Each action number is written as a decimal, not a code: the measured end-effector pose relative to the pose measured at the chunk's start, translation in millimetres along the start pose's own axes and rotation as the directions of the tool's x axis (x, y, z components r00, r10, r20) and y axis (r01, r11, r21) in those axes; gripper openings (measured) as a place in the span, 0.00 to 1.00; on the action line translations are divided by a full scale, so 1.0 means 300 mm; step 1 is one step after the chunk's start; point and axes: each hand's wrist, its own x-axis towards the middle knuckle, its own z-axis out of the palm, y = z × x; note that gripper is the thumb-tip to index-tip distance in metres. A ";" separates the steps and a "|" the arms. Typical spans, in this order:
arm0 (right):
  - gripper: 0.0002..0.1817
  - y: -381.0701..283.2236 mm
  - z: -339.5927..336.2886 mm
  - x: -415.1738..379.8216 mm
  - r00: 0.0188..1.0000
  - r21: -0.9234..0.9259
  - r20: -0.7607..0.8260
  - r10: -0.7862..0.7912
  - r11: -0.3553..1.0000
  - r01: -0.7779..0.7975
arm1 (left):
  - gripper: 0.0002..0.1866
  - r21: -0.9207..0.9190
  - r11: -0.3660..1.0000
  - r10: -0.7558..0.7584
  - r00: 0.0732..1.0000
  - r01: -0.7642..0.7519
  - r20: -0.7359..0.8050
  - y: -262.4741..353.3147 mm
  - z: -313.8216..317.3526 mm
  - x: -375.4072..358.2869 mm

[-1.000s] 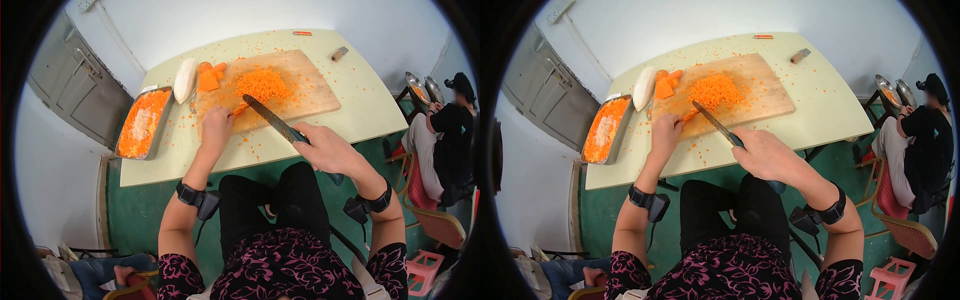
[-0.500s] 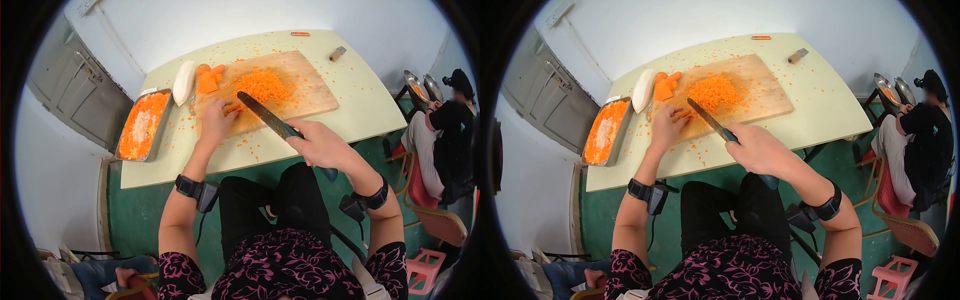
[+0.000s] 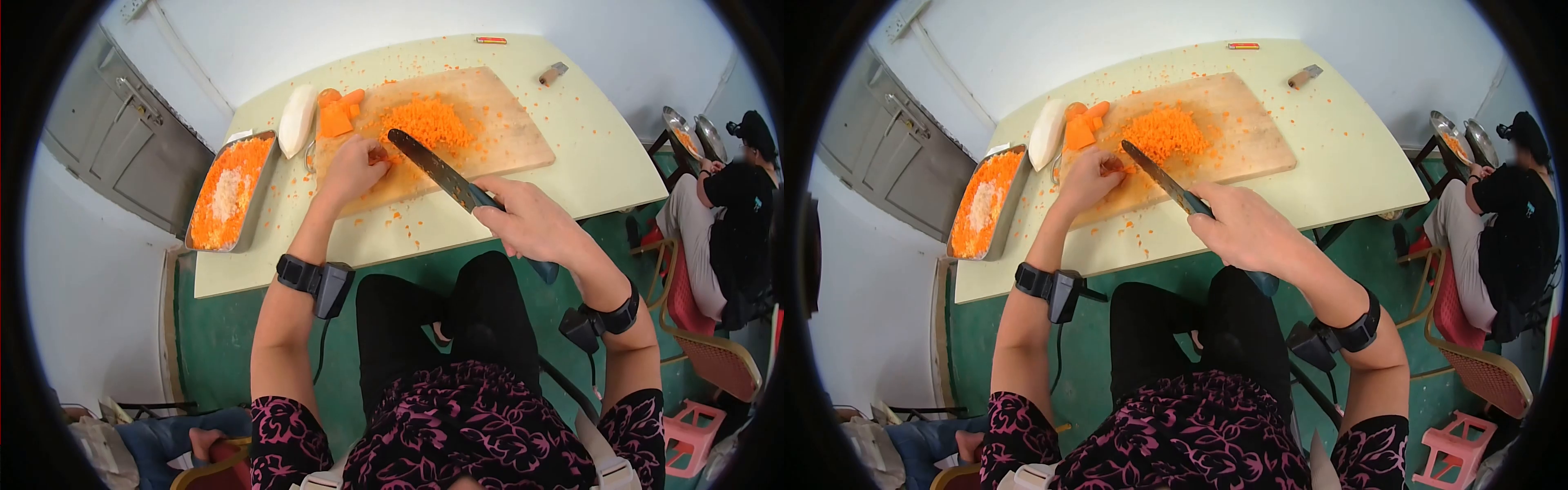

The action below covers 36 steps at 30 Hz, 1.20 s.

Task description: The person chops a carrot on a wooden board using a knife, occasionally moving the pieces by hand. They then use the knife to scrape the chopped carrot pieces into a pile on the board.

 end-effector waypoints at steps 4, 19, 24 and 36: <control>0.10 0.003 0.010 0.010 0.997 -0.074 -0.056 -0.060 0.996 0.056 | 0.08 0.060 0.998 0.012 0.984 -0.002 -0.176 0.015 0.059 -0.008; 0.11 0.000 0.014 0.004 0.995 -0.142 -0.075 -0.069 0.988 0.058 | 0.06 0.166 0.985 0.003 0.946 0.054 -0.324 0.039 0.088 -0.008; 0.14 -0.005 0.016 0.027 0.994 -0.180 -0.050 -0.094 0.980 0.083 | 0.11 0.123 0.992 0.013 0.974 0.016 -0.228 0.046 0.063 -0.031; 0.13 0.041 -0.011 0.017 0.985 -0.364 -0.058 -0.165 0.922 0.133 | 0.09 -0.018 0.996 0.079 0.925 -0.092 -0.373 -0.001 0.066 -0.101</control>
